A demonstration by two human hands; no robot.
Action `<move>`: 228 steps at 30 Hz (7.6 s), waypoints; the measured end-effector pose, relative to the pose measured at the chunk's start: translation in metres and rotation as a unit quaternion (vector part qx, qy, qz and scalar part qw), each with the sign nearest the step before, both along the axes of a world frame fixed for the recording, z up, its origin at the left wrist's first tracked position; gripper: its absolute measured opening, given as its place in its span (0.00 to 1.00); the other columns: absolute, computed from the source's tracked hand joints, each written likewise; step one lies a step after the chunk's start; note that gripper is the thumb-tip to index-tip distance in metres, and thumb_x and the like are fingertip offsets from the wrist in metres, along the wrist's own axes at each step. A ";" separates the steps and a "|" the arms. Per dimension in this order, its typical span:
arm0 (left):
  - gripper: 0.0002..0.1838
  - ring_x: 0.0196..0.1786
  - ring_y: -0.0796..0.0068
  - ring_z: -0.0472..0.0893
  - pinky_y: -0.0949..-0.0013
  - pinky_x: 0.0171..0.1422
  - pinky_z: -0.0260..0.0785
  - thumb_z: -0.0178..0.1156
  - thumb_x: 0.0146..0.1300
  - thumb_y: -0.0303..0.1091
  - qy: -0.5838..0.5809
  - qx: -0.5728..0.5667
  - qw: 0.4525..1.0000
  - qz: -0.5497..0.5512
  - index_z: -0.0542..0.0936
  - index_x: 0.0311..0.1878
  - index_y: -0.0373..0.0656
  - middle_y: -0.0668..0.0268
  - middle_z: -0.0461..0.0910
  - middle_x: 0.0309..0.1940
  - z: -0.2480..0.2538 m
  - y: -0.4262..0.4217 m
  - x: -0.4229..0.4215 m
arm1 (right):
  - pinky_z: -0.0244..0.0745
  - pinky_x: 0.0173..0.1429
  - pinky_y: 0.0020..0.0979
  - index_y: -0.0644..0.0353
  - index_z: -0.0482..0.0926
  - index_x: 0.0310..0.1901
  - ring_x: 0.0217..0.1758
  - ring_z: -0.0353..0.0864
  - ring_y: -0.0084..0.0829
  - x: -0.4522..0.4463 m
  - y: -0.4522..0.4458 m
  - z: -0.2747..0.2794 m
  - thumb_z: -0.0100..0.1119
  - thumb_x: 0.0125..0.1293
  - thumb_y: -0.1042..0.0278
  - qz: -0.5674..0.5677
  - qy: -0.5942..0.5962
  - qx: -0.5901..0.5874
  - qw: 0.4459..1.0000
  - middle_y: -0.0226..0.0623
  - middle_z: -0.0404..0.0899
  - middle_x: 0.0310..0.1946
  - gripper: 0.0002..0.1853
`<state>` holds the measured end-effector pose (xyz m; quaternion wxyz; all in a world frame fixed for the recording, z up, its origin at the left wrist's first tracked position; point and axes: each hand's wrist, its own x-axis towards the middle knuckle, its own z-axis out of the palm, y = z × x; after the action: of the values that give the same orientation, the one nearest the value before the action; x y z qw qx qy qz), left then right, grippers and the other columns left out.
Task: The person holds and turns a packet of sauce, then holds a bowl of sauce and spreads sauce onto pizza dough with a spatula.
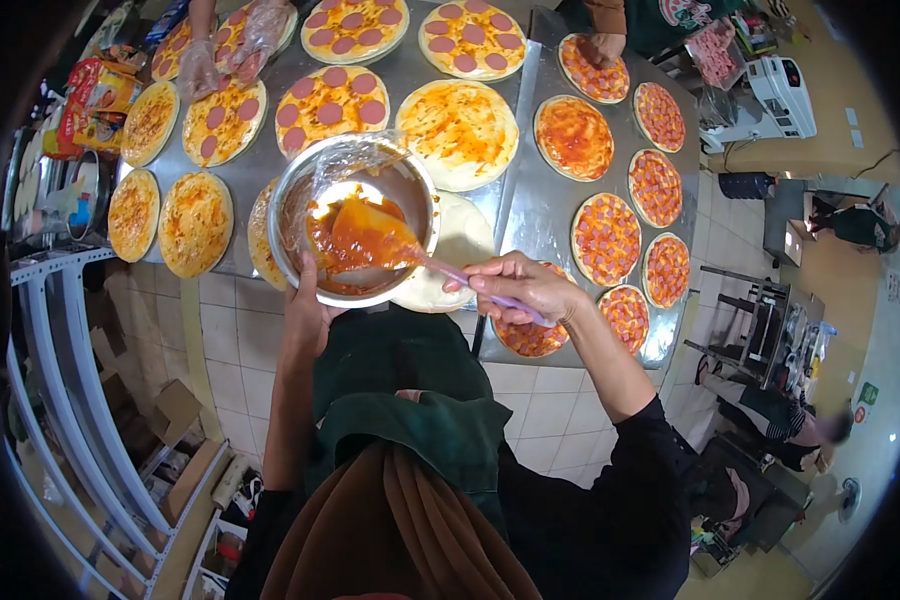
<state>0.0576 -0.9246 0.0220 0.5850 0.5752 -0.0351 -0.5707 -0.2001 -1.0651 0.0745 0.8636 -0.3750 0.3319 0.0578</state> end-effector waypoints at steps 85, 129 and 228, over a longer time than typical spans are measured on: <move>0.35 0.60 0.61 0.71 0.57 0.53 0.75 0.53 0.66 0.49 0.029 0.068 0.987 0.142 0.52 0.68 0.41 0.56 0.62 0.62 0.002 0.075 0.030 | 0.72 0.32 0.38 0.46 0.80 0.51 0.29 0.78 0.38 0.008 -0.106 -0.101 0.56 0.60 0.68 0.117 0.180 -0.782 0.586 0.37 0.77 0.26 0.16; 0.31 0.58 0.61 0.73 0.58 0.51 0.77 0.53 0.67 0.44 0.028 0.065 0.983 0.171 0.55 0.67 0.42 0.56 0.65 0.60 0.005 0.091 0.032 | 0.76 0.33 0.34 0.43 0.77 0.55 0.33 0.79 0.35 0.033 -0.127 -0.103 0.52 0.54 0.75 0.022 0.324 -0.824 0.465 0.34 0.75 0.28 0.25; 0.30 0.57 0.59 0.74 0.55 0.52 0.77 0.54 0.66 0.42 0.022 0.059 0.985 0.158 0.56 0.66 0.40 0.54 0.66 0.59 0.015 0.070 0.038 | 0.74 0.34 0.31 0.43 0.77 0.55 0.31 0.76 0.30 -0.090 -0.052 -0.083 0.56 0.48 0.80 0.112 0.261 -0.845 0.453 0.30 0.75 0.28 0.30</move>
<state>0.0956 -0.8546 0.0374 0.6334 0.5945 0.1023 -0.4847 -0.2905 -1.1170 -0.0083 -0.0186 -0.9218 0.3825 -0.0601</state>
